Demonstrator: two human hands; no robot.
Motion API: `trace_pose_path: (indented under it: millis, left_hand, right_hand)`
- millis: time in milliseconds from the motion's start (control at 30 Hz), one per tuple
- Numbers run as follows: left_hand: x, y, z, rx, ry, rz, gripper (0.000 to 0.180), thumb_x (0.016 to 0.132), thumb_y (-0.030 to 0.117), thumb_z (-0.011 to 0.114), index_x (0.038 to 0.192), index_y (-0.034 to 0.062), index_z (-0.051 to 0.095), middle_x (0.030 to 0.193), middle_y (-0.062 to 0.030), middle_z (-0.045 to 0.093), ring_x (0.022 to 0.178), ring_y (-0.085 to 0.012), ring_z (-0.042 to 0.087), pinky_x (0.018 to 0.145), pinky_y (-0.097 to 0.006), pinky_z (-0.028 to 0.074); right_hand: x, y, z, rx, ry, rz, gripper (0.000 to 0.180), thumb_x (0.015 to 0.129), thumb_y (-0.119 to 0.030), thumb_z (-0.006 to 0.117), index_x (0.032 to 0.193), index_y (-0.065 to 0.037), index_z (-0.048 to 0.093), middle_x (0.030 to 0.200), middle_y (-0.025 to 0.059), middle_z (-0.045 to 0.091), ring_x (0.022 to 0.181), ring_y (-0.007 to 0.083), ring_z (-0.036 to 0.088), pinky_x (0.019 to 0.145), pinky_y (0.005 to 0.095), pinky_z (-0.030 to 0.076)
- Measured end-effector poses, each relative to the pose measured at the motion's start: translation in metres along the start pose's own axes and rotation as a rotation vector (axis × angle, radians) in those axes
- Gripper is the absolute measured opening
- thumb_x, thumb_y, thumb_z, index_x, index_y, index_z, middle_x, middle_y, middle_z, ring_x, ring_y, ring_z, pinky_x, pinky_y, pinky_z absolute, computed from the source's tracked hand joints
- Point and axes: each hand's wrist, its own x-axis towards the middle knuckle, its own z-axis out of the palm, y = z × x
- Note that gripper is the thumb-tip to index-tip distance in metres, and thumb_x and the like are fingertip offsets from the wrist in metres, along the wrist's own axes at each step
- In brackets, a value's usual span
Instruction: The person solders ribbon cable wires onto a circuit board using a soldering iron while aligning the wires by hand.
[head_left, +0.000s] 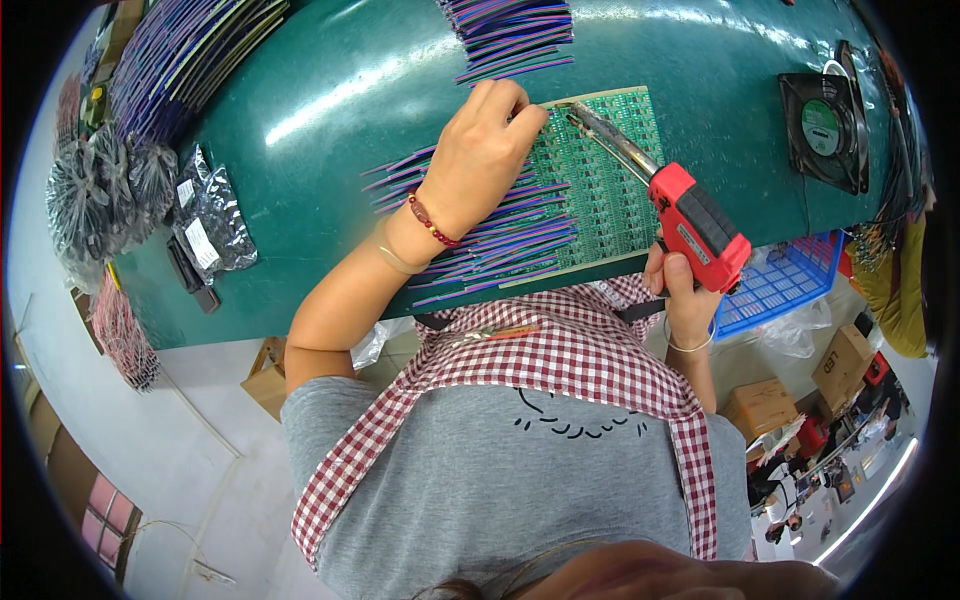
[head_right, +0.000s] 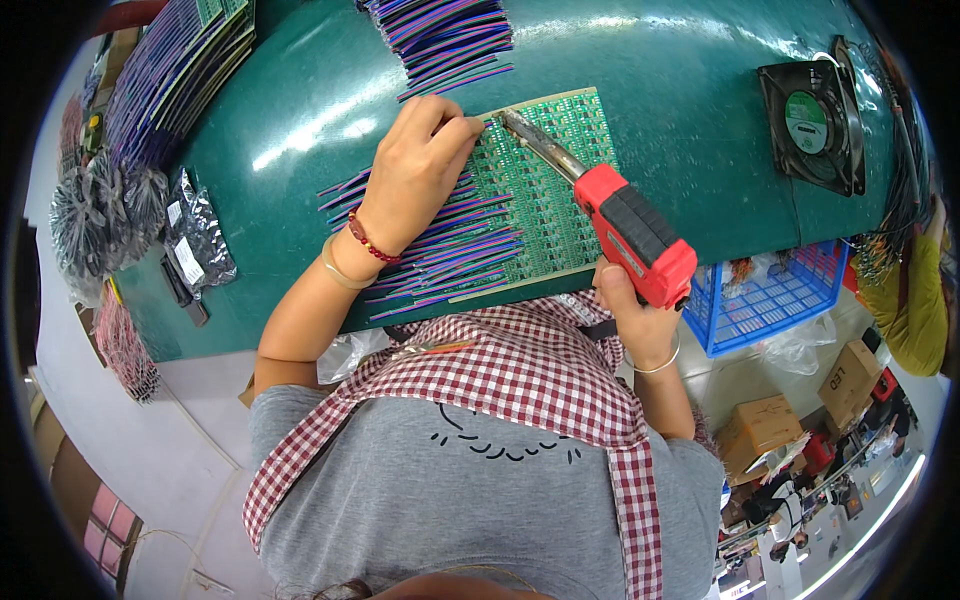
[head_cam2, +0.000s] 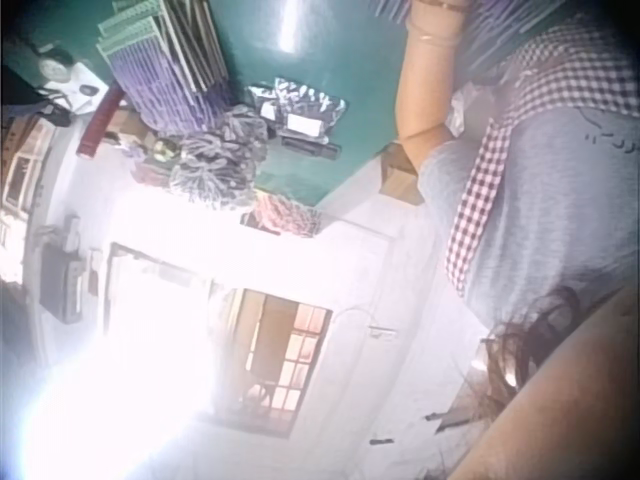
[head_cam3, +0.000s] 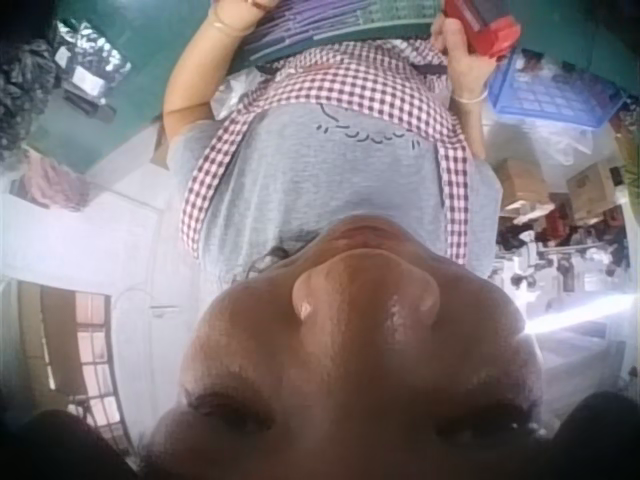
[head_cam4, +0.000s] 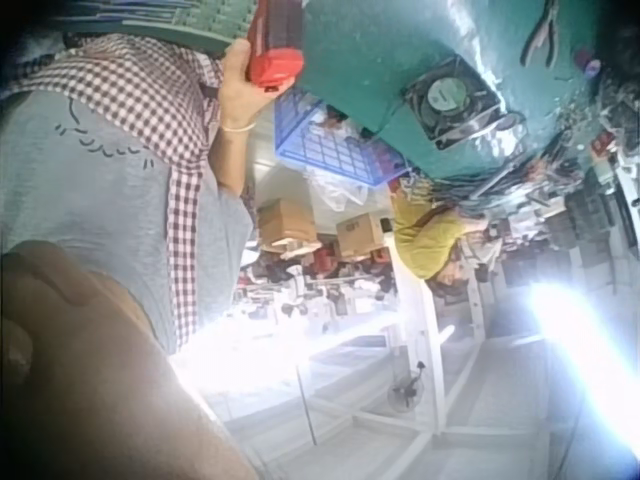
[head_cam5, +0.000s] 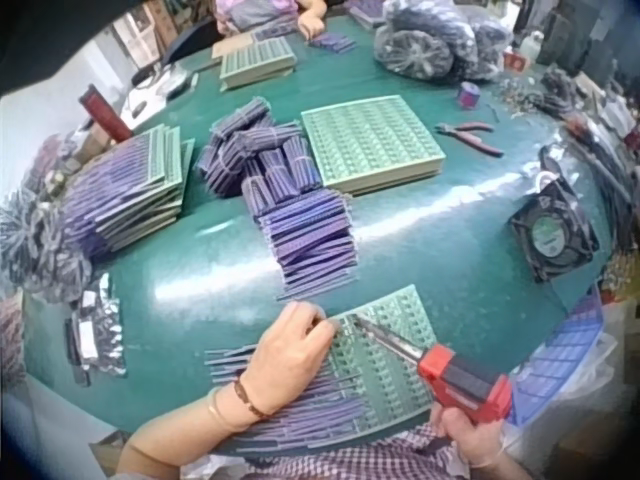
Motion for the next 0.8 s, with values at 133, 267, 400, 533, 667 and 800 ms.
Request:
trace_pose_path:
  millis: [133,267,400,533,667,800]
  left_hand:
    - [0.0,0.001,-0.001,0.001,-0.003,0.006,0.016,0.076,-0.001,0.071,0.09,0.0029,0.065,0.087,-0.0084,0.056,0.08,-0.0262,0.057,0.07,-0.036,0.05]
    - [0.001,0.0,-0.002,0.004,0.006,0.008,0.016,0.076,-0.001,0.071,0.09,0.0031,0.066,0.087,-0.0082,0.056,0.08,-0.0258,0.057,0.07,-0.035,0.05]
    - [0.0,-0.001,-0.001,0.0,0.005,0.022,0.016,0.076,0.0,0.071,0.091,0.0036,0.066,0.087,-0.0079,0.055,0.08,-0.0255,0.057,0.07,-0.035,0.05]
    - [-0.002,-0.001,0.0,0.008,0.0,0.016,0.016,0.076,0.0,0.071,0.091,0.0039,0.066,0.087,-0.0077,0.055,0.08,-0.0255,0.057,0.07,-0.035,0.05]
    - [-0.005,0.0,0.001,0.007,0.008,0.018,0.017,0.076,0.0,0.072,0.091,0.004,0.066,0.087,-0.0077,0.056,0.08,-0.0258,0.057,0.07,-0.036,0.05]
    - [-0.005,0.0,0.001,-0.018,0.011,0.013,0.018,0.075,-0.001,0.072,0.091,0.0041,0.066,0.087,-0.0078,0.056,0.08,-0.0262,0.057,0.07,-0.036,0.05]
  right_hand:
    - [0.0,0.008,-0.004,-0.085,0.0,-0.029,0.023,0.093,-0.019,0.064,0.094,0.004,0.061,0.07,0.0061,0.059,0.056,0.0111,0.054,0.053,0.0265,0.045]
    - [0.002,0.013,-0.008,-0.284,-0.054,-0.134,0.024,0.095,-0.018,0.06,0.094,0.006,0.058,0.066,0.0074,0.055,0.053,0.0117,0.051,0.051,0.0268,0.044]
    - [-0.003,-0.003,0.001,-0.135,0.026,-0.081,0.025,0.095,-0.018,0.06,0.095,0.006,0.058,0.067,0.008,0.056,0.053,0.0123,0.051,0.052,0.0273,0.045]
    - [0.001,-0.014,0.002,0.034,-0.001,-0.018,0.022,0.092,-0.017,0.065,0.095,0.004,0.061,0.071,0.0072,0.06,0.057,0.0126,0.055,0.055,0.0273,0.047]
    - [-0.005,-0.01,0.005,0.032,0.024,0.02,0.016,0.09,-0.014,0.069,0.091,0.001,0.064,0.073,0.0046,0.062,0.061,0.0109,0.057,0.056,0.0258,0.046]
    - [-0.01,0.004,-0.007,-0.021,-0.031,-0.021,0.016,0.088,-0.013,0.07,0.092,0.001,0.065,0.074,0.0041,0.062,0.062,0.0105,0.057,0.057,0.0254,0.046]
